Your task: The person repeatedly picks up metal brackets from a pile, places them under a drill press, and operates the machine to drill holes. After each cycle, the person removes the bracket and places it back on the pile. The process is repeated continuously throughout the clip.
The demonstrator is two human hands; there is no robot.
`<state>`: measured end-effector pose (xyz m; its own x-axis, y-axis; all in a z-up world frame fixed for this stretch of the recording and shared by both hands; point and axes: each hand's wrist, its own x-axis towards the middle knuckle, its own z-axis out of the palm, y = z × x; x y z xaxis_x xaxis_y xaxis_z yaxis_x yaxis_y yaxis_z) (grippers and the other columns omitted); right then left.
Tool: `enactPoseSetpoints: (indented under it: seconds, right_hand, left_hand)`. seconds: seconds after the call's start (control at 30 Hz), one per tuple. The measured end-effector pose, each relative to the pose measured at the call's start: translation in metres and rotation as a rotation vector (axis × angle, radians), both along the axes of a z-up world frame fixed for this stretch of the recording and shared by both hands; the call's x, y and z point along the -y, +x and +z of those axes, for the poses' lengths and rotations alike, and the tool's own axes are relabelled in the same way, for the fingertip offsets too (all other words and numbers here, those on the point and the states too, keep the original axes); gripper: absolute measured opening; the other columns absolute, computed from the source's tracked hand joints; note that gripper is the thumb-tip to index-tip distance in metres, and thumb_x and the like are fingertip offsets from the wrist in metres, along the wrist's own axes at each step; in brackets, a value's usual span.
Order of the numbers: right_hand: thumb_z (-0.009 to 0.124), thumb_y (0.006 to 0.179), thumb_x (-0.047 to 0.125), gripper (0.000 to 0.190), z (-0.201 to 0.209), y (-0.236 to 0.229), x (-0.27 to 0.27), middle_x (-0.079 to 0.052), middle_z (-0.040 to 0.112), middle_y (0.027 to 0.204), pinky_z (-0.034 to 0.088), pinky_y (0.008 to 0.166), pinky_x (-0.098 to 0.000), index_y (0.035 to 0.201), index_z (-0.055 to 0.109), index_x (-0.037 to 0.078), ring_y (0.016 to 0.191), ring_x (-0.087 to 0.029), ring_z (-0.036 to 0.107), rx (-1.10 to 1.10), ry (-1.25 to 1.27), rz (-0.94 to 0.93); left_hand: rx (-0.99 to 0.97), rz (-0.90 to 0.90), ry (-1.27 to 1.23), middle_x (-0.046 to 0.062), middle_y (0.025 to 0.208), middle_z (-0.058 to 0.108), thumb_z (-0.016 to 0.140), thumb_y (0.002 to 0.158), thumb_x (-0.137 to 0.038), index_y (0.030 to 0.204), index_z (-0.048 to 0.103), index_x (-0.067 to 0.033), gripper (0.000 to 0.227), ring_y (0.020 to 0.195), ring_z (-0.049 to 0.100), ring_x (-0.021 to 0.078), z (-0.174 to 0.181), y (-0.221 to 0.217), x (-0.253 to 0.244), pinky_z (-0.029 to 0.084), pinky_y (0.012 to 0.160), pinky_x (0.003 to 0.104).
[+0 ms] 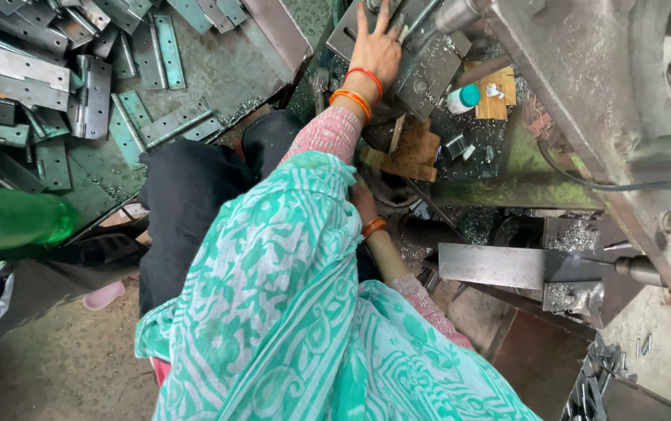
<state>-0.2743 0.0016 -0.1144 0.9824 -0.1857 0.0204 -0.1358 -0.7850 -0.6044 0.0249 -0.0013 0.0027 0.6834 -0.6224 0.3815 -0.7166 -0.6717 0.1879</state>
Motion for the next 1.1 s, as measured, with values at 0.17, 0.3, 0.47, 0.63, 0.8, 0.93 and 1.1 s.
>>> enactPoseSetpoints:
  seconds: [0.17, 0.3, 0.47, 0.63, 0.8, 0.93, 1.1]
  right_hand:
    - [0.059, 0.099, 0.023, 0.037, 0.096, 0.025, 0.004, -0.027, 0.068, 0.123, 0.051, 0.1, -0.0458, 0.129, 0.062, 0.001, 0.117, -0.045, 0.064, -0.143, 0.008, 0.002]
    - [0.054, 0.097, 0.019, 0.037, 0.141, 0.047, -0.007, -0.026, 0.069, 0.122, 0.049, 0.1, -0.0466, 0.128, 0.065, 0.004, 0.118, -0.044, 0.063, -0.203, 0.007, 0.048]
    - [0.055, 0.098, 0.023, 0.036, 0.156, 0.045, -0.023, -0.026, 0.068, 0.123, 0.05, 0.101, -0.0466, 0.127, 0.066, 0.004, 0.119, -0.044, 0.063, -0.212, -0.001, -0.003]
    - [0.058, 0.097, 0.024, 0.04, 0.155, 0.045, -0.019, -0.027, 0.067, 0.124, 0.05, 0.1, -0.0468, 0.13, 0.063, 0.002, 0.119, -0.045, 0.062, -0.179, -0.027, -0.023]
    - [0.06, 0.098, 0.032, 0.043, 0.153, 0.042, -0.019, -0.026, 0.067, 0.125, 0.05, 0.1, -0.0455, 0.131, 0.062, 0.004, 0.119, -0.044, 0.062, -0.185, -0.022, -0.023]
    - [0.06, 0.102, 0.036, 0.044, 0.158, 0.038, -0.012, -0.023, 0.069, 0.126, 0.05, 0.101, -0.0428, 0.134, 0.062, 0.006, 0.12, -0.04, 0.065, -0.157, 0.034, -0.031]
    - [0.071, 0.094, 0.026, 0.048, 0.166, 0.044, 0.014, -0.012, 0.07, 0.121, 0.055, 0.079, -0.0317, 0.137, 0.06, 0.011, 0.095, -0.02, 0.068, 0.026, 0.229, -0.279]
  left_hand:
    - [-0.092, -0.065, 0.148, 0.006, 0.153, 0.053, 0.05, 0.102, -0.023, 0.129, 0.073, -0.0103, 0.038, 0.157, 0.015, 0.0375, 0.018, -0.026, -0.027, 0.002, 0.118, 0.076]
    - [-0.011, -0.095, 0.145, 0.008, 0.144, 0.059, 0.057, 0.091, -0.025, 0.124, 0.074, -0.0089, 0.04, 0.151, 0.021, 0.0381, 0.038, -0.059, -0.077, 0.006, 0.115, 0.076]
    - [-0.172, -0.229, 0.275, 0.01, 0.14, 0.064, 0.055, 0.109, -0.024, 0.121, 0.076, -0.0072, 0.03, 0.157, 0.032, 0.0379, 0.041, -0.094, -0.131, 0.009, 0.13, 0.072]
    - [0.214, -0.084, 0.042, 0.009, 0.134, 0.06, 0.057, 0.085, -0.031, 0.125, 0.073, -0.0081, 0.049, 0.139, 0.036, 0.0356, 0.028, -0.09, -0.128, 0.016, 0.114, 0.071]
    - [0.226, -0.101, 0.05, 0.008, 0.13, 0.063, 0.054, 0.096, -0.024, 0.134, 0.068, -0.0066, 0.045, 0.137, 0.041, 0.0346, 0.019, -0.078, -0.117, 0.024, 0.115, 0.064]
    - [0.202, -0.18, -0.127, 0.007, 0.13, 0.064, 0.058, 0.097, -0.02, 0.126, 0.069, -0.0067, 0.033, 0.132, 0.047, 0.0317, 0.04, -0.085, -0.125, 0.031, 0.114, 0.057]
    - [-0.009, -0.226, -0.737, 0.011, 0.11, 0.063, 0.069, 0.086, -0.011, 0.114, 0.071, -0.0031, 0.029, 0.112, 0.056, 0.0313, 0.063, -0.096, -0.146, 0.046, 0.098, 0.044]
